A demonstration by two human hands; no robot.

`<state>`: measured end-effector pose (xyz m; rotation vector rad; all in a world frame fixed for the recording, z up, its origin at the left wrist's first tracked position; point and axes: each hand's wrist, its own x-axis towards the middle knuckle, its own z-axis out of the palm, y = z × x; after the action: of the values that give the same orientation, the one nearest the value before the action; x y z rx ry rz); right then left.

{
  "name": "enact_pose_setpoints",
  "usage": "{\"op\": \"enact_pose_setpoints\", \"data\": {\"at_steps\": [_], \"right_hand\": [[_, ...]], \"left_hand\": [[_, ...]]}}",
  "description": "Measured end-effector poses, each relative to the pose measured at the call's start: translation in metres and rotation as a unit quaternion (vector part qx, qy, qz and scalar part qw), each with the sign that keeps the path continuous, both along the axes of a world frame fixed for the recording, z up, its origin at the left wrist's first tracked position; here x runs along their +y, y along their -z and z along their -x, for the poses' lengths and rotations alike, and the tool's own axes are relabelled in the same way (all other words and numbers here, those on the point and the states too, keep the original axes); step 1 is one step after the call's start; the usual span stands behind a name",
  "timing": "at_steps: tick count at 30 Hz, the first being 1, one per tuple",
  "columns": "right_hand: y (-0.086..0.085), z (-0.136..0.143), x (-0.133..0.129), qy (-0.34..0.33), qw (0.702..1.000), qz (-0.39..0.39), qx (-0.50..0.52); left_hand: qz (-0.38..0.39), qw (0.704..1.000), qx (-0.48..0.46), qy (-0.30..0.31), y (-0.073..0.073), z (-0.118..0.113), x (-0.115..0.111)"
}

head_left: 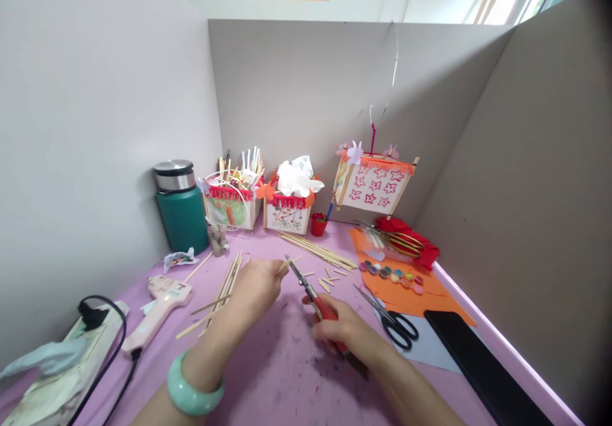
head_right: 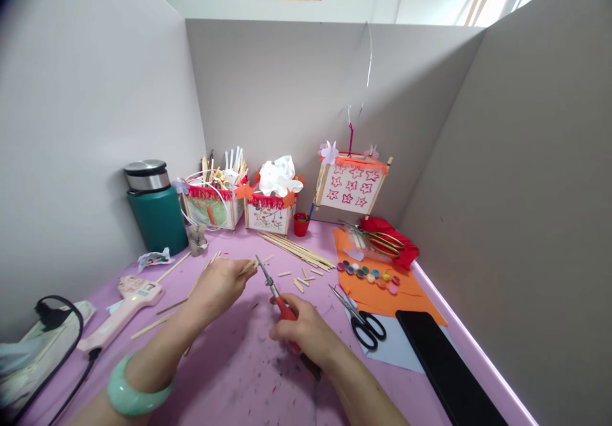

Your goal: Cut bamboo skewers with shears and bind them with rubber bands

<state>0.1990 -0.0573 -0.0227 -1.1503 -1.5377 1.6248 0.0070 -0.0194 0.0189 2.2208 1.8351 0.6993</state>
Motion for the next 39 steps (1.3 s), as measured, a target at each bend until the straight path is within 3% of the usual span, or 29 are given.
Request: {"op": "enact_pose_setpoints", "data": {"at_steps": [11, 20, 26, 33, 39], "right_hand": [[-0.007, -0.006, -0.004, -0.033, 0.998, 0.021, 0.040], [-0.005, 0.001, -0.001, -0.003, 1.000, -0.007, -0.004], [-0.004, 0.000, 0.000, -0.010, 1.000, 0.022, -0.001], [-0.013, -0.007, -0.001, -0.051, 0.996, 0.062, 0.030], [-0.007, -0.009, 0.001, -0.053, 0.997, 0.050, 0.031]], "left_hand": [[0.117, 0.986, -0.107, 0.050, 0.001, 0.009, 0.009], [0.067, 0.995, -0.064, 0.033, -0.003, 0.004, 0.004], [0.024, 0.999, -0.027, 0.014, -0.002, 0.000, 0.000], [0.102, 0.992, -0.067, 0.027, -0.001, 0.006, 0.004], [0.157, 0.979, -0.113, 0.064, 0.004, 0.012, 0.009]]}}
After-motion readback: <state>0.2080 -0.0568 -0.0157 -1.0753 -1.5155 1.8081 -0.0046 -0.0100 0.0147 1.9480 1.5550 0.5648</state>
